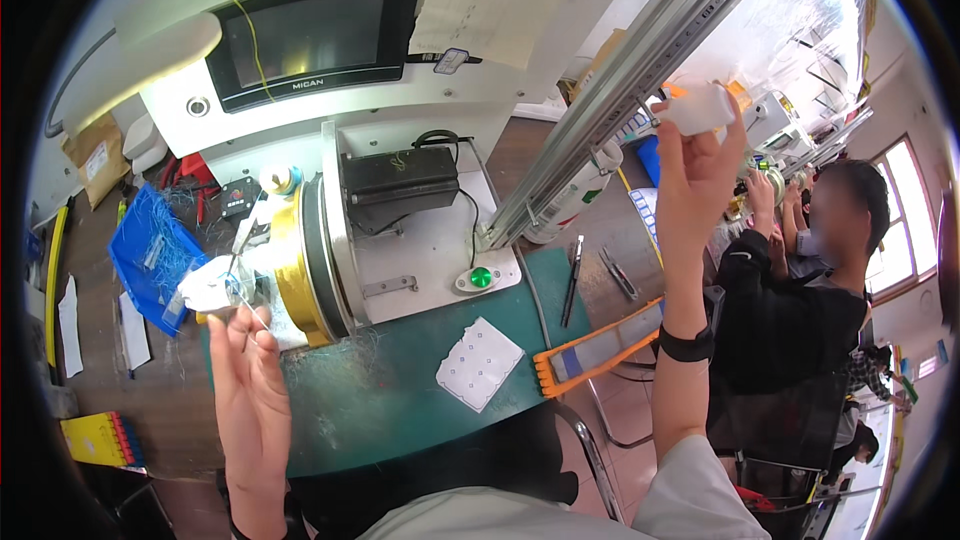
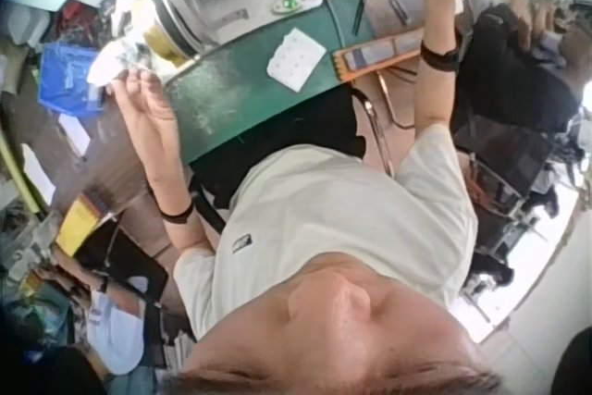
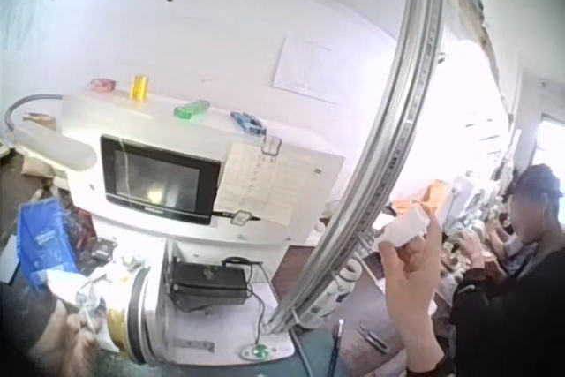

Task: Assembling small metal components using glue, tweezers, and a rotating machine at a workstation.

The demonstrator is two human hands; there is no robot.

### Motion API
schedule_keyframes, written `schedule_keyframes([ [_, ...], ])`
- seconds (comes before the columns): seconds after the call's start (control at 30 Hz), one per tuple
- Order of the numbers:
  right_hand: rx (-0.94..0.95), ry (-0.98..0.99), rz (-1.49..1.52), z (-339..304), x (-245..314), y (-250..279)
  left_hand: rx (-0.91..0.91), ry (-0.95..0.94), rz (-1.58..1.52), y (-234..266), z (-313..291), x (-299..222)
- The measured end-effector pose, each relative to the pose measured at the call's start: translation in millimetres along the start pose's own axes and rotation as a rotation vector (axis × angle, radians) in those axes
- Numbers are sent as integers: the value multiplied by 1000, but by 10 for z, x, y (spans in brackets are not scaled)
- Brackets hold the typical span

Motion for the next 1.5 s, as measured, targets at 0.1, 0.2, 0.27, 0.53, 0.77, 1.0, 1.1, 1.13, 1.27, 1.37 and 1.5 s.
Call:
schedule_keyframes([
  [0.1,73,-39,-149,-20,39,-111,-92,167,-133,135,-41,33],
  [0.2,203,-121,-332,-103,-28,-201,-131,153,122,19,11,67],
  [0.27,221,-78,-368,-137,-83,-193,-40,163,383,118,23,-55],
  [0.53,1,-159,-529,-299,44,-193,340,-502,1506,-150,199,-501],
  [0.77,803,-392,-530,-1696,445,-640,659,-955,1761,-167,169,-615],
  [1.0,839,-548,-491,-1938,365,-807,660,-979,1665,-129,140,-568],
  [1.1,813,-613,-385,-1920,330,-778,640,-1036,1661,-78,150,-583],
  [1.13,782,-626,-319,-1891,375,-764,615,-1076,1632,-86,127,-599],
  [1.27,798,-571,-201,-1496,929,-740,621,-1093,1575,-75,127,-588],
  [1.37,900,-282,-99,-1078,1576,-932,687,-951,1589,-108,130,-591],
  [1.5,760,4,-19,-925,1963,-1390,683,-1037,1624,-157,114,-600],
])
Point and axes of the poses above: each hand's wrist, its own z-axis towards the middle knuckle, its own y-axis out of the back of the hand, x = y × z, the point moved 5 cm from there along z, towards the middle knuckle, and after that the axes turned 8 degrees about x, right-handed, at the moved point
